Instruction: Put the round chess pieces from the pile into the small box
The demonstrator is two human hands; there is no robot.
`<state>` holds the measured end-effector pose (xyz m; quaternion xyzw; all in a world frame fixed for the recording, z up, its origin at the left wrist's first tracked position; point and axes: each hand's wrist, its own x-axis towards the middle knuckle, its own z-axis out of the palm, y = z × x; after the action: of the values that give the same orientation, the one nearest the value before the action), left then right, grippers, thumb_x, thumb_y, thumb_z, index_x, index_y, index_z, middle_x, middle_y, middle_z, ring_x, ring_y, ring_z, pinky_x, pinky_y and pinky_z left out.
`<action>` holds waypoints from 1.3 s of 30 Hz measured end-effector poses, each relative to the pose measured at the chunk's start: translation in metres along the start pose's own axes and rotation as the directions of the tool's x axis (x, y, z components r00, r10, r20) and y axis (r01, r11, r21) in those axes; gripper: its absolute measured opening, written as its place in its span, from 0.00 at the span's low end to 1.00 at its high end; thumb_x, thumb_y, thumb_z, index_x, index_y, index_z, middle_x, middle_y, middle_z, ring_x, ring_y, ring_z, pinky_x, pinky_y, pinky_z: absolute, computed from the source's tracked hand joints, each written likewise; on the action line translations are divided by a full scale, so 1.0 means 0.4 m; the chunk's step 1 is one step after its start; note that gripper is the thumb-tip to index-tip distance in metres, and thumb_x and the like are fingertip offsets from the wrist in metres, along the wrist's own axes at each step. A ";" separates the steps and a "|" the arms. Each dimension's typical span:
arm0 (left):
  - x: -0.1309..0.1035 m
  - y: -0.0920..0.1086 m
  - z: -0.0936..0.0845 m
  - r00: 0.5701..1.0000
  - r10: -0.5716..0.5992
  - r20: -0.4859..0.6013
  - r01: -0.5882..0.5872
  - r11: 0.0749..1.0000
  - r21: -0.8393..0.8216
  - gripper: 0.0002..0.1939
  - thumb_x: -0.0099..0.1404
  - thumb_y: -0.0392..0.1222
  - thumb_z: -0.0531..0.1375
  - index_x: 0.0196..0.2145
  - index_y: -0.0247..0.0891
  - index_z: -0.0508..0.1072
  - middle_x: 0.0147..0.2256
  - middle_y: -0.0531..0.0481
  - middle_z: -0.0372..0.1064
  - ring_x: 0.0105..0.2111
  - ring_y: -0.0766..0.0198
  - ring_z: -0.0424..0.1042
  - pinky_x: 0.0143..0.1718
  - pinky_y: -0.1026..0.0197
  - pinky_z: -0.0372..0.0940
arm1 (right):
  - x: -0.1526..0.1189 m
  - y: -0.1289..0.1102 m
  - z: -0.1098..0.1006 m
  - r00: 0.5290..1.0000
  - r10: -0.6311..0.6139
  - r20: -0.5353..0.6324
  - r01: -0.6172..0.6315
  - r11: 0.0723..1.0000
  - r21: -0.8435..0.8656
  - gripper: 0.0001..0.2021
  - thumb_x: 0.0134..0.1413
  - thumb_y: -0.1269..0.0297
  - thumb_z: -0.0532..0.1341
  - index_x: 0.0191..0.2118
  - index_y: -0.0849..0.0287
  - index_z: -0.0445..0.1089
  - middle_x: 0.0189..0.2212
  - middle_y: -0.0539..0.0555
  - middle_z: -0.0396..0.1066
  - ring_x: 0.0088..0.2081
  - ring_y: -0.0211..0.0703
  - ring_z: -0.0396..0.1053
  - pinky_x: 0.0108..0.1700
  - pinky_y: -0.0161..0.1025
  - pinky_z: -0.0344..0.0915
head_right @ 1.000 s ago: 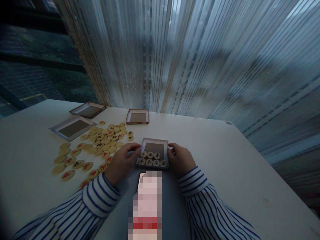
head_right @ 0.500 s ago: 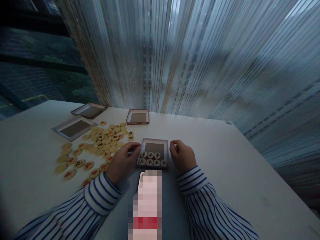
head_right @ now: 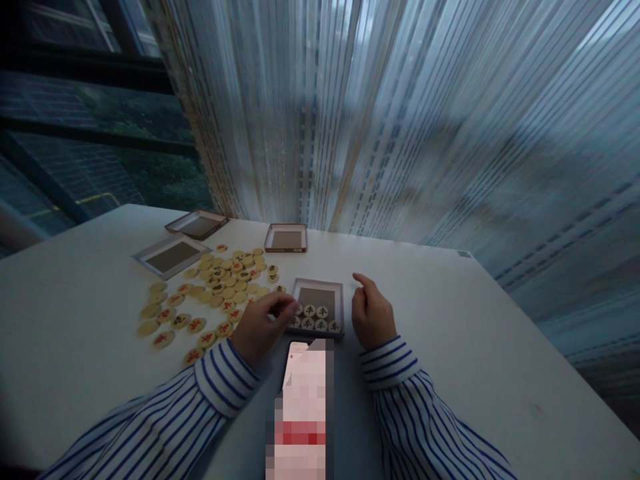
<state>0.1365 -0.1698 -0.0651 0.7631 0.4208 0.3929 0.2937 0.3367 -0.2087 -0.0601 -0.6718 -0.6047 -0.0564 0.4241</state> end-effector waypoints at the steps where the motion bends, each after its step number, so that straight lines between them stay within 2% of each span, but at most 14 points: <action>1: -0.004 0.000 0.002 1.000 0.022 0.000 -0.022 1.000 0.005 0.09 0.59 0.42 0.54 0.27 0.36 0.71 0.24 0.52 0.68 0.24 0.67 0.65 0.26 0.65 0.60 | 0.000 0.000 -0.001 1.000 -0.005 -0.001 0.005 1.000 0.008 0.17 0.54 0.64 0.47 0.44 0.63 0.66 0.20 0.51 0.68 0.21 0.39 0.65 0.27 0.35 0.62; 8: -0.029 0.005 -0.001 0.997 0.071 0.005 -0.071 0.997 -0.008 0.10 0.61 0.43 0.54 0.29 0.36 0.72 0.24 0.51 0.69 0.24 0.67 0.66 0.26 0.65 0.61 | -0.001 0.008 0.001 1.000 -0.020 0.014 0.019 0.997 0.079 0.15 0.53 0.65 0.47 0.44 0.61 0.65 0.24 0.51 0.70 0.25 0.39 0.68 0.28 0.35 0.64; 16: -0.061 0.018 -0.041 0.997 0.068 0.029 -0.068 0.997 0.021 0.12 0.62 0.43 0.53 0.28 0.36 0.73 0.23 0.51 0.70 0.24 0.66 0.67 0.27 0.64 0.61 | -0.003 0.002 -0.003 1.000 -0.004 0.021 0.002 0.997 0.078 0.15 0.55 0.62 0.48 0.40 0.62 0.68 0.17 0.49 0.67 0.20 0.37 0.66 0.23 0.32 0.63; 20: -0.080 0.024 -0.070 0.993 0.094 0.075 -0.097 0.995 0.036 0.09 0.61 0.41 0.54 0.30 0.37 0.73 0.25 0.50 0.71 0.26 0.66 0.69 0.30 0.64 0.62 | -0.004 0.007 -0.002 1.000 -0.012 0.020 0.011 0.998 0.058 0.15 0.54 0.63 0.49 0.41 0.62 0.68 0.19 0.49 0.69 0.19 0.36 0.65 0.22 0.32 0.63; 24: -0.095 0.028 -0.103 0.988 0.111 0.109 -0.118 0.991 0.061 0.07 0.60 0.39 0.55 0.31 0.38 0.73 0.26 0.50 0.72 0.27 0.65 0.69 0.31 0.63 0.63 | -0.005 0.009 0.001 0.999 -0.045 -0.020 0.046 0.996 0.076 0.14 0.52 0.63 0.51 0.40 0.61 0.68 0.24 0.53 0.72 0.23 0.38 0.68 0.22 0.33 0.63; 30: -0.106 0.014 -0.157 0.985 0.097 0.140 -0.112 0.989 0.098 0.09 0.62 0.41 0.54 0.27 0.38 0.71 0.27 0.49 0.72 0.29 0.64 0.69 0.32 0.61 0.63 | -0.009 -0.001 0.001 1.000 0.009 -0.028 -0.007 0.995 0.095 0.13 0.54 0.62 0.50 0.40 0.59 0.69 0.21 0.50 0.71 0.21 0.37 0.66 0.22 0.33 0.63; 36: -0.098 -0.010 -0.213 0.995 0.044 0.090 -0.054 0.991 0.119 0.07 0.60 0.41 0.56 0.33 0.38 0.73 0.31 0.48 0.73 0.30 0.63 0.71 0.32 0.61 0.65 | 0.001 0.006 -0.001 0.997 -0.079 -0.024 0.081 0.992 0.095 0.14 0.50 0.63 0.52 0.42 0.60 0.67 0.30 0.56 0.74 0.29 0.43 0.70 0.23 0.36 0.65; 39: -0.080 -0.015 -0.245 0.998 0.024 0.066 -0.033 0.989 0.145 0.08 0.59 0.42 0.56 0.31 0.38 0.73 0.29 0.48 0.73 0.30 0.62 0.71 0.34 0.60 0.65 | 0.007 0.004 -0.003 0.992 -0.120 -0.027 0.122 0.989 0.087 0.12 0.51 0.62 0.53 0.40 0.59 0.68 0.30 0.56 0.74 0.31 0.44 0.71 0.30 0.40 0.69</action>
<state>0.0405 -0.1834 -0.0301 0.8007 0.4278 0.3406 0.2446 0.3394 -0.2074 -0.0584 -0.6140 -0.6414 -0.0625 0.4558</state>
